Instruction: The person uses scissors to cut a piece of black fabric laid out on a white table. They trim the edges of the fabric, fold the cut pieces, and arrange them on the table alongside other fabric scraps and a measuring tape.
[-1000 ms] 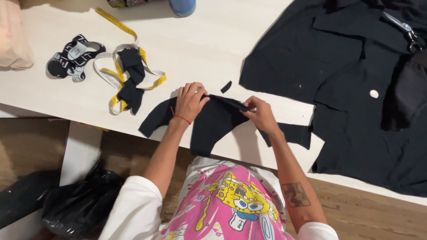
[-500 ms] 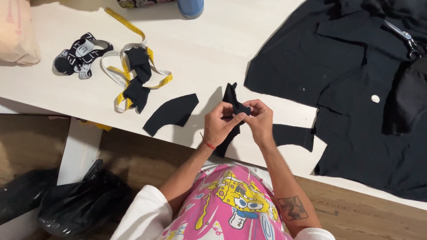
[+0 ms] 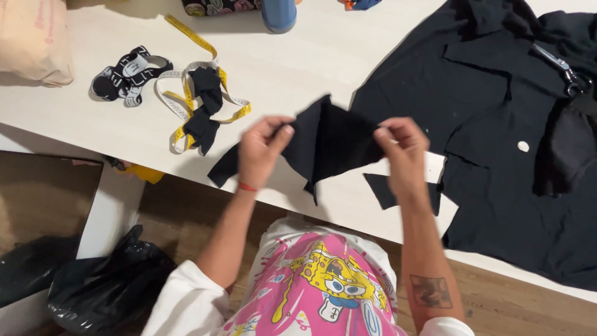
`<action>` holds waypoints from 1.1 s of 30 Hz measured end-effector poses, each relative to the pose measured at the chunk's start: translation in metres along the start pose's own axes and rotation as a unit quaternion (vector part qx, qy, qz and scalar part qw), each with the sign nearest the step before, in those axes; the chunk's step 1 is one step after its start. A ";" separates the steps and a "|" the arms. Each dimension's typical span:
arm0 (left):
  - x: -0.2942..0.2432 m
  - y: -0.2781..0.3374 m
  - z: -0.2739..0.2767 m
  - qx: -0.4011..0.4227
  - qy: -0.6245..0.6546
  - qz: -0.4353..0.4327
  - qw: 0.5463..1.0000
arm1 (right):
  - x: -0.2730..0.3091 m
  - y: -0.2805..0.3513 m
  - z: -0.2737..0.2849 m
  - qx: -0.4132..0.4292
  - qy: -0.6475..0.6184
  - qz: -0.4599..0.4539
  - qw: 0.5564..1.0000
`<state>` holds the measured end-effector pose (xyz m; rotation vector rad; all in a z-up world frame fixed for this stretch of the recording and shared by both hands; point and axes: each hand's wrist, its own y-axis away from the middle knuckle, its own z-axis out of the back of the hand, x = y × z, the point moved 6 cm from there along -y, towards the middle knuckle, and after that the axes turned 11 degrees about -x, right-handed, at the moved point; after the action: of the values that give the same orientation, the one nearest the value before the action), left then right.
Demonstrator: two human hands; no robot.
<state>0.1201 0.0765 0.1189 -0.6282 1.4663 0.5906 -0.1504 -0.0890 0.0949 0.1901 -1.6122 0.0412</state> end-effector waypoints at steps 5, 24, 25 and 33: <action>-0.095 -0.034 0.041 -0.052 -0.096 -0.181 0.977 | 0.090 -0.026 0.025 -0.025 0.075 0.135 0.988; -0.108 -0.039 0.077 0.202 -0.086 -0.094 0.971 | 0.100 -0.018 0.110 0.177 -0.089 -0.003 0.980; -0.104 -0.040 0.073 0.200 -0.086 -0.092 0.972 | 0.088 -0.022 0.109 0.179 -0.089 -0.004 0.980; 0.083 -0.098 0.036 0.210 -0.201 0.082 0.953 | -0.043 -0.070 0.105 0.092 0.174 -0.060 0.979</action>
<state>0.2167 0.0312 0.0388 -0.0440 1.2080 0.4774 -0.2423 -0.1685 0.0403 0.4003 -1.2436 0.1242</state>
